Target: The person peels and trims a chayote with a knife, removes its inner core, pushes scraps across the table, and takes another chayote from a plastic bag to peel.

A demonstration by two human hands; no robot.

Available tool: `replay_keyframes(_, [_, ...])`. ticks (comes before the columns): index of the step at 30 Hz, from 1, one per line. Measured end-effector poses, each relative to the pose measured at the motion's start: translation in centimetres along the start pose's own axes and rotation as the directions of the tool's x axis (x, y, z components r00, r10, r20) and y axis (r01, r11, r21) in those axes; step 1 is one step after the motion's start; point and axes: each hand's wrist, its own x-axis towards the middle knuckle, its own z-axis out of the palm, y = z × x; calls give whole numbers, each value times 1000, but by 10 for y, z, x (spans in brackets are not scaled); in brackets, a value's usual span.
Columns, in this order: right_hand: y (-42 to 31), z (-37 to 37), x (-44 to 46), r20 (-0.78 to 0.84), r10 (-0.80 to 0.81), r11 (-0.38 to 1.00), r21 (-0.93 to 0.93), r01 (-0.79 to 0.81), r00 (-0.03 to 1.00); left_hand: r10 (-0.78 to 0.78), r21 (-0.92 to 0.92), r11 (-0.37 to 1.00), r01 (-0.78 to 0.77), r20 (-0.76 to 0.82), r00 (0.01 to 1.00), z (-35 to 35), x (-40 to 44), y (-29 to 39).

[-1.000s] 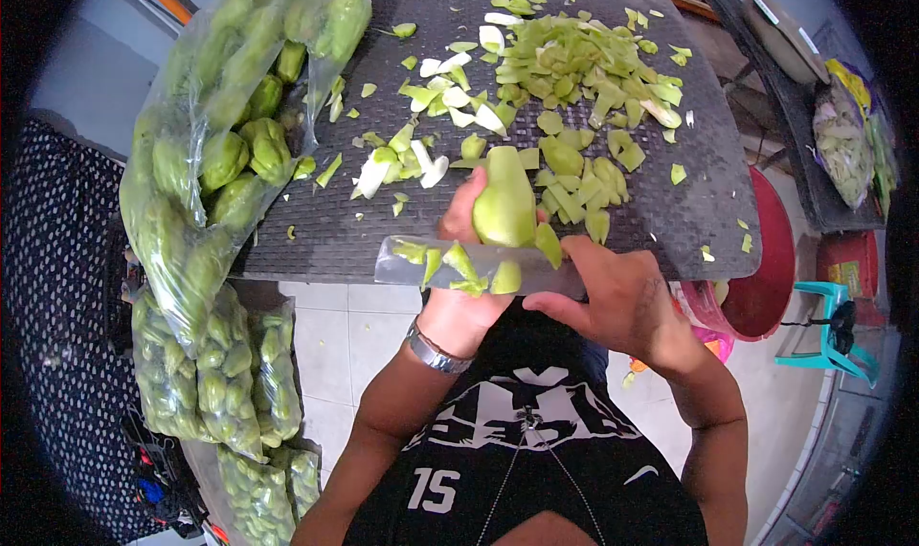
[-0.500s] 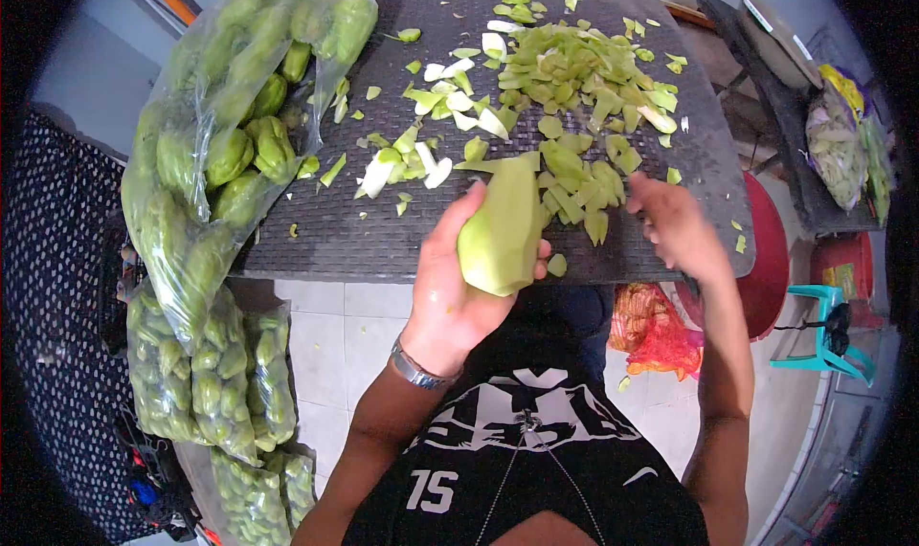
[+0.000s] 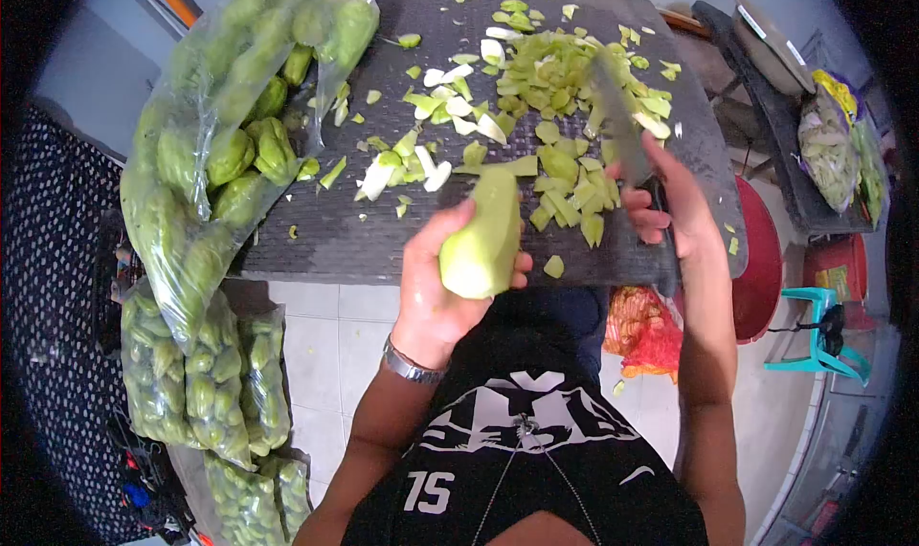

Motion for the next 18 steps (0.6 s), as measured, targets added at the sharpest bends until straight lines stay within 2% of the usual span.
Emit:
replay_keyframes(1, [-4, -5, 5, 193, 252, 947, 151, -282, 948, -16, 31, 999, 17, -15, 1000, 1, -4, 1])
replay_keyframes(4, [0, 4, -25, 206, 43, 993, 102, -65, 978, -13, 120, 993, 18, -38, 999, 7, -8, -1])
replay_keyframes(5, [4, 10, -30, 113, -20, 985, -168, 39, 993, -21, 156, 987, 27, -41, 999, 8, -10, -3])
replay_keyframes(6, [7, 17, -32, 39, -119, 894, -429, 125, 992, -30, 199, 979, 37, -36, 999, 9, -9, -5])
replay_keyframes(7, [12, 21, -35, -11, -233, 731, -661, 168, 972, -46, 242, 969, 53, -33, 998, 10, -7, -6])
replay_keyframes(9, [28, 27, -35, 102, -413, 355, -897, 263, 905, -120, 301, 947, 107, 25, 992, 7, -5, -11])
replay_keyframes(11, [20, 52, -51, 241, -341, 184, -931, 316, 909, -209, 340, 922, 183, 40, 977, 4, 0, -16])
replay_keyframes(12, [22, 59, -54, 297, -317, 97, -935, 342, 901, -212, 363, 908, 208, -28, 977, 3, -2, -20])
replay_keyframes(14, [26, 69, -59, 400, -255, -71, -916, 396, 880, -78, 490, 863, 121, -108, 991, 9, -6, -27])
replay_keyframes(16, [33, 70, -53, 461, -368, -69, -880, 471, 808, 40, 651, 751, 105, -204, 978, 7, -10, -29])
replay_keyframes(17, [34, 69, -49, 488, -423, -75, -859, 506, 764, 7, 664, 737, 125, -192, 981, 1, -11, -28])
replay_keyframes(18, [30, 69, -47, 508, -581, -180, -842, 508, 636, -24, 678, 722, 140, -178, 984, -4, -11, -23])
